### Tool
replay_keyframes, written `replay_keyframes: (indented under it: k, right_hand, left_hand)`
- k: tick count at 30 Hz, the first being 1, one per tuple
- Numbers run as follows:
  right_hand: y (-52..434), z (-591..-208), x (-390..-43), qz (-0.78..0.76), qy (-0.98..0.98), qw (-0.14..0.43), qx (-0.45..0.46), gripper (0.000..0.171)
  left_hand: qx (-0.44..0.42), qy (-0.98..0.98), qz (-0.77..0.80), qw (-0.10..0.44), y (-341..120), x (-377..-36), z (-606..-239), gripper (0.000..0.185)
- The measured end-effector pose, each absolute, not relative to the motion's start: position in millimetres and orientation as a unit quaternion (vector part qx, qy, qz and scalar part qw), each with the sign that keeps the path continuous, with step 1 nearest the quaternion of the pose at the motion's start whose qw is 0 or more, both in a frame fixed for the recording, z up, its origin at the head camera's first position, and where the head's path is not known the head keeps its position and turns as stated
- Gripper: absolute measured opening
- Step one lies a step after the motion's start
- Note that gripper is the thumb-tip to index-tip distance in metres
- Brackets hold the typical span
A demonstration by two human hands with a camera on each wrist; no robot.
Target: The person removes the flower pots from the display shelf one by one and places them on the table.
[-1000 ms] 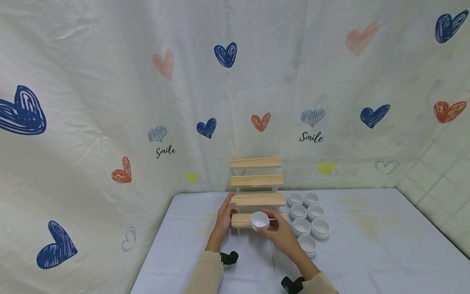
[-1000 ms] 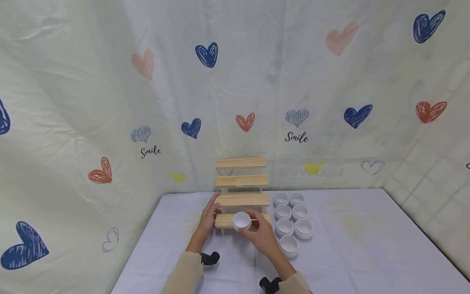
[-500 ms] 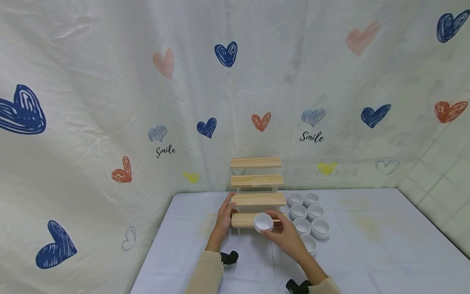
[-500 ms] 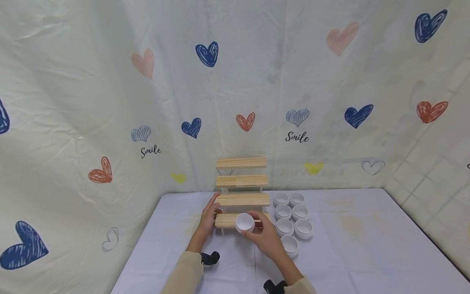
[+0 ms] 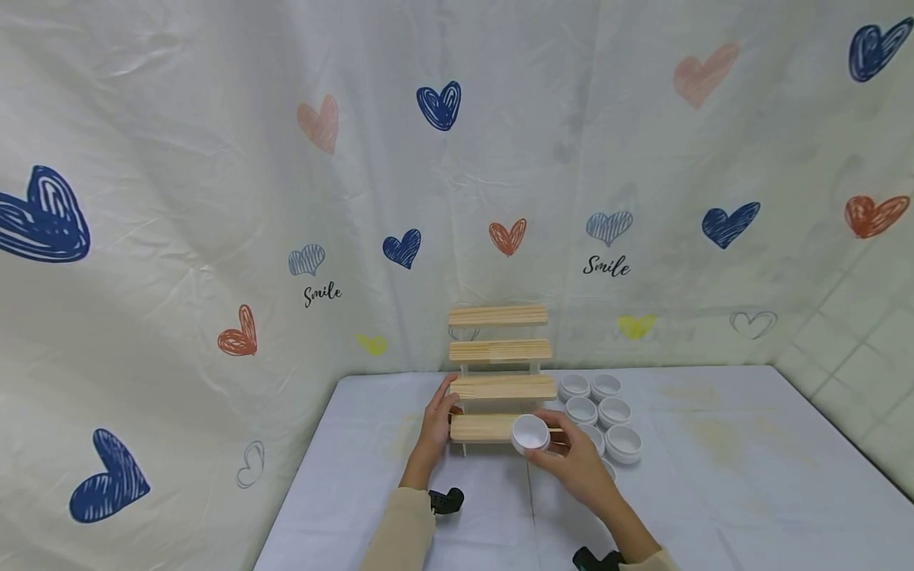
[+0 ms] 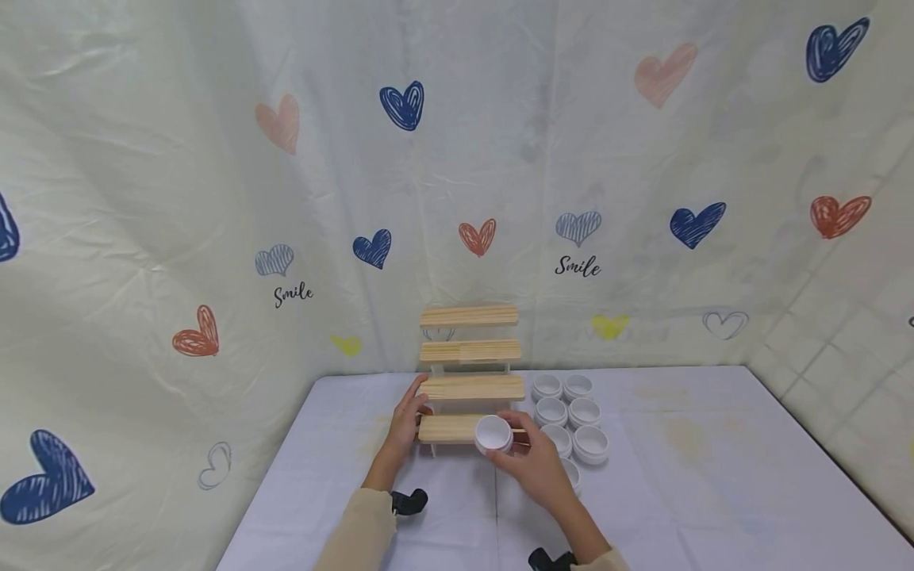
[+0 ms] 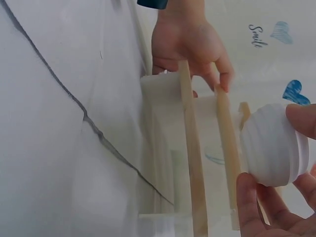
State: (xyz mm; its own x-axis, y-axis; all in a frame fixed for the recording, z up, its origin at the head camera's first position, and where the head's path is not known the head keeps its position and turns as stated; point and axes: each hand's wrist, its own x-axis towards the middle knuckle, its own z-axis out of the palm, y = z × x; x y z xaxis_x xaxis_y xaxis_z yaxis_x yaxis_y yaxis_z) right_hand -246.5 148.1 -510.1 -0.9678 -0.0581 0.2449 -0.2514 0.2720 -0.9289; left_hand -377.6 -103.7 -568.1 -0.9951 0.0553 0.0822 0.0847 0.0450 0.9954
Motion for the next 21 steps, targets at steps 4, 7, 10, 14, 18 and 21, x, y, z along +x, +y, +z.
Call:
replay_keyframes:
  k: [4, 7, 10, 14, 18, 21]
  right_hand:
    - [155.9, -510.5, -243.7, 0.592, -0.795, 0.087, 0.099, 0.063]
    - [160.8, -509.1, -241.6, 0.590, -0.797, 0.089, 0.095, 0.064]
    - [165.2, -507.8, -239.8, 0.582, -0.804, 0.088, 0.086, 0.065]
    - [170.5, -508.2, -238.3, 0.576, -0.808, 0.092, 0.080, 0.065]
    - [176.1, -510.2, -236.8, 0.571, -0.812, 0.094, 0.075, 0.066]
    - [180.8, -511.3, -235.8, 0.562, -0.819, 0.092, 0.069, 0.067]
  left_hand:
    - [-0.046, -0.724, -0.688, 0.009, -103.4, -377.0, -568.3, 0.050]
    - [-0.045, -0.727, -0.685, 0.014, -102.7, -375.1, -567.3, 0.049]
    - [-0.048, -0.730, -0.682, 0.021, -102.2, -373.5, -567.0, 0.049]
    - [-0.049, -0.729, -0.682, 0.024, -102.3, -372.6, -567.1, 0.049]
    - [-0.045, -0.728, -0.684, 0.022, -102.3, -372.3, -567.1, 0.048]
    - [-0.047, -0.729, -0.683, 0.023, -102.1, -372.9, -567.1, 0.048]
